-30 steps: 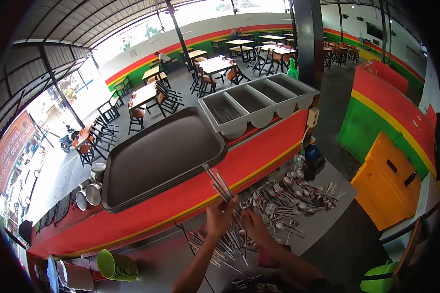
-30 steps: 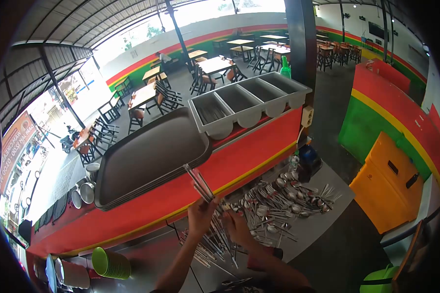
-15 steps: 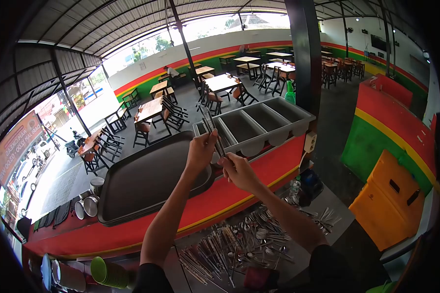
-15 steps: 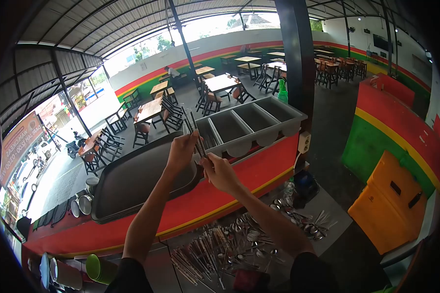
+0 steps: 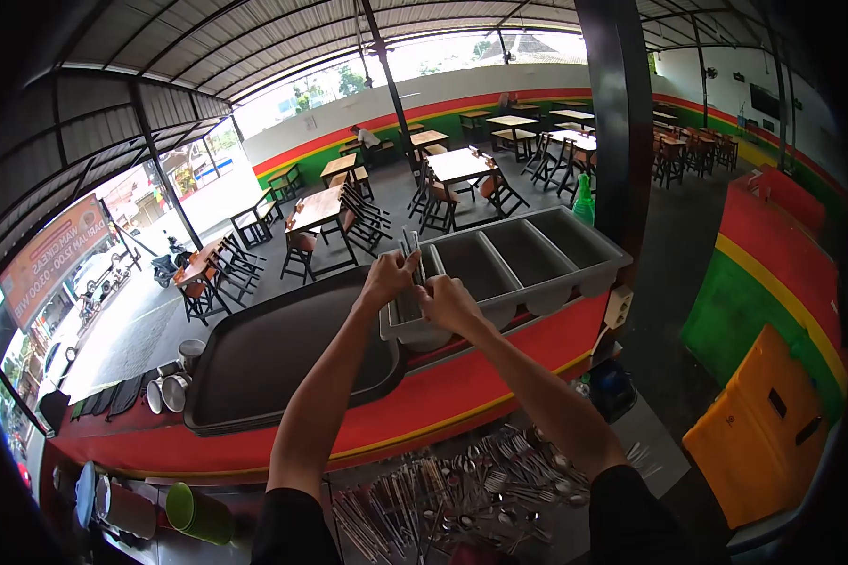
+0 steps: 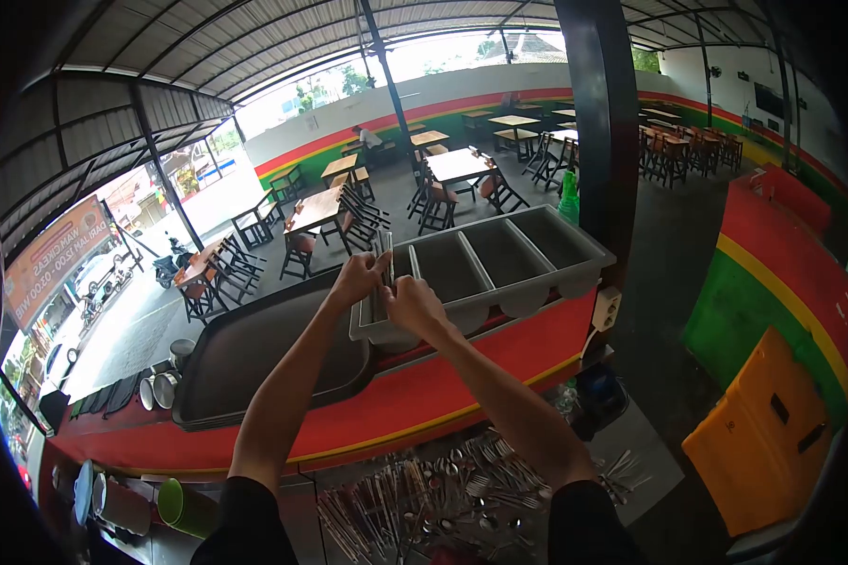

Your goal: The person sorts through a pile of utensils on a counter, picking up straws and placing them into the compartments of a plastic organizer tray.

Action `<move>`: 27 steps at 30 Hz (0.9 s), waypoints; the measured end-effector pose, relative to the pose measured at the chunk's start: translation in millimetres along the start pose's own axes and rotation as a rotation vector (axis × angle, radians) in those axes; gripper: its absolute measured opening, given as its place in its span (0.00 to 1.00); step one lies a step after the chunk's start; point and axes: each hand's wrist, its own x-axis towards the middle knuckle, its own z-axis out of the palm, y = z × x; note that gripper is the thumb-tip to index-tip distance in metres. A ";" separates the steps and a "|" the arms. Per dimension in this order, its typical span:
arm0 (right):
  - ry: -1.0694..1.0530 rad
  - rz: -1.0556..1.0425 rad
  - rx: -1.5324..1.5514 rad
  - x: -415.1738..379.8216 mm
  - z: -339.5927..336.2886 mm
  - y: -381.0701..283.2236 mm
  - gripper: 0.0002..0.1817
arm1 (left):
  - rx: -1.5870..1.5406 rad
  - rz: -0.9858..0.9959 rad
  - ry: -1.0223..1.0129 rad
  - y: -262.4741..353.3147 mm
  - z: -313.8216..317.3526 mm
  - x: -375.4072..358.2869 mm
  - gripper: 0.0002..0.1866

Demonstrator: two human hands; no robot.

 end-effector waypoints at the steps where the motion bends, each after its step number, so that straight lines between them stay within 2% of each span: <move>1: -0.035 0.030 -0.021 5.4 -1.2 1.2 0.19 | 0.029 -0.010 -0.002 -4.4 4.6 3.2 0.29; 4: -0.060 0.033 -0.209 18.7 -6.5 4.4 0.19 | 0.103 -0.078 -0.035 -16.7 19.0 10.7 0.28; 7: -0.210 0.171 -0.153 31.8 -7.3 11.7 0.20 | 0.182 -0.202 -0.089 -16.3 23.6 12.7 0.27; 12: -0.286 0.279 -0.036 29.9 -20.6 3.0 0.20 | 0.328 -0.300 -0.030 -5.8 31.7 8.4 0.26; 13: -0.308 0.306 -0.006 28.7 -24.2 -0.4 0.21 | 0.344 -0.335 -0.071 -2.5 31.0 9.6 0.25; 17: -0.298 0.313 -0.033 24.0 -27.1 -5.3 0.20 | 0.351 -0.383 -0.123 3.7 28.5 12.3 0.23; 24: -0.235 0.294 -0.066 24.7 -21.5 -3.7 0.19 | 0.344 -0.364 -0.083 -0.9 30.3 10.2 0.24; 27: -0.169 0.251 -0.117 22.3 -17.8 -2.9 0.21 | 0.272 -0.337 -0.191 -7.4 21.8 13.8 0.25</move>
